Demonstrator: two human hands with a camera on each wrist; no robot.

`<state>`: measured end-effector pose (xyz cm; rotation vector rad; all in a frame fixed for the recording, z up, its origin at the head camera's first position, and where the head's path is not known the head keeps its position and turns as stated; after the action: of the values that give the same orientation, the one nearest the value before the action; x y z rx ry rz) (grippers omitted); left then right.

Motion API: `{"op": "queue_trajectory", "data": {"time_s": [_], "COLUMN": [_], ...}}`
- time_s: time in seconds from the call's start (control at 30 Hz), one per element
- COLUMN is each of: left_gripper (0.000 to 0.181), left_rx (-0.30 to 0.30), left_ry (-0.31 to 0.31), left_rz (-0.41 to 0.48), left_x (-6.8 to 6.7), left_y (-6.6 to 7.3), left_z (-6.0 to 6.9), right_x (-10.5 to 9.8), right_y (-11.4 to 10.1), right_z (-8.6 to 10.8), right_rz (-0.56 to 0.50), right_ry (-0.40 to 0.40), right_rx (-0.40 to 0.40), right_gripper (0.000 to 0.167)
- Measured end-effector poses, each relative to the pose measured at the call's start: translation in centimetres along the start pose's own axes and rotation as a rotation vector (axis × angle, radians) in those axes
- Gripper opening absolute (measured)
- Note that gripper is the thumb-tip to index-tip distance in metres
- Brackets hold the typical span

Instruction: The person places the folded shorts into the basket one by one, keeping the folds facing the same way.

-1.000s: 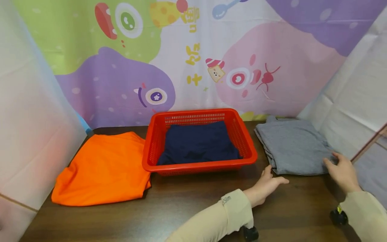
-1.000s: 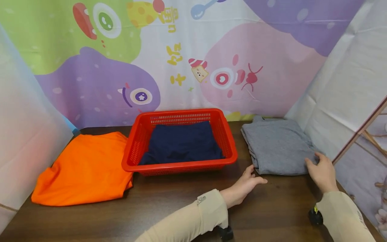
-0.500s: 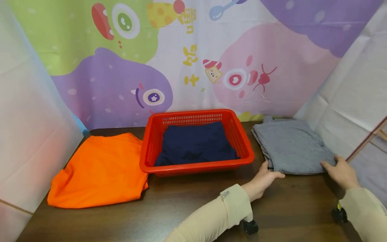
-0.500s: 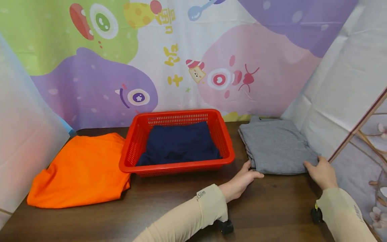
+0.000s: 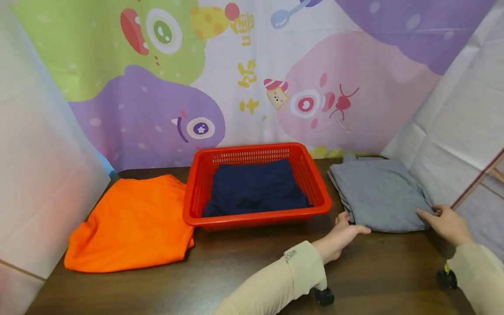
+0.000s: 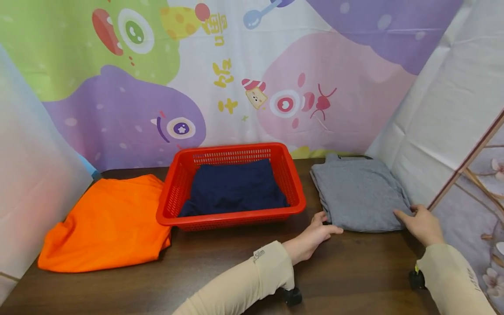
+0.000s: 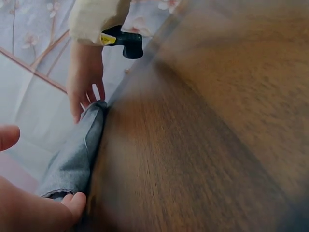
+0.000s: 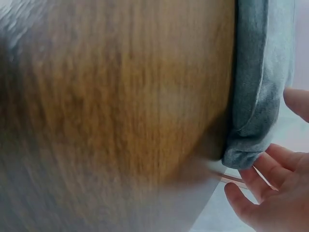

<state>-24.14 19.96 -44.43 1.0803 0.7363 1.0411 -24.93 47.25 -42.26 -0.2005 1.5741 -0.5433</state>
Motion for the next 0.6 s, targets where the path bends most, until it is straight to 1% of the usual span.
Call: {"op": "queue_trajectory", "data": {"time_s": [0.07,0.13,0.2,0.3,0.4,0.6], "left_gripper": [0.069,0.066,0.060,0.048,0.040,0.031], "left_rx": [-0.004,-0.008,-0.001,0.019,0.032,0.022], "left_ry": [-0.015,-0.037,-0.061,-0.079,-0.067,-0.018], "left_rz": [0.020,0.040,0.062,0.093,0.135,0.213], "left_x": [0.0,0.1,0.2,0.3,0.4,0.7], "left_y": [0.0,0.0,0.0,0.0,0.0,-0.5], "left_z": [0.2,0.4,0.6,0.9,1.2,2.0], "right_x": [-0.1,-0.1,-0.1,-0.1,-0.2,-0.1], "right_y": [0.1,0.3,0.4,0.7,0.9,1.0], "right_z": [0.0,0.0,0.0,0.0,0.0,0.3], "right_rz": [0.009,0.018,0.041,0.073,0.092,0.100], "right_ry": [-0.003,-0.006,-0.010,-0.015,-0.035,-0.169], "right_rx": [0.001,0.004,0.010,0.022,0.023,0.049], "right_gripper": [0.074,0.073,0.073,0.073,0.069,0.063]}}
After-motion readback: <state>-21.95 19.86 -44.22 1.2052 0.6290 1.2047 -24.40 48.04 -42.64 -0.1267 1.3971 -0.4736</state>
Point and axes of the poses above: each hand's wrist, its own z-axis away from the middle knuckle, its own x-axis out of the palm, y = z × x, the point moved 6 cm from there along -z, towards the middle knuckle, and after that the axes turned 4 degrees about -z, right-handed, at the moved point
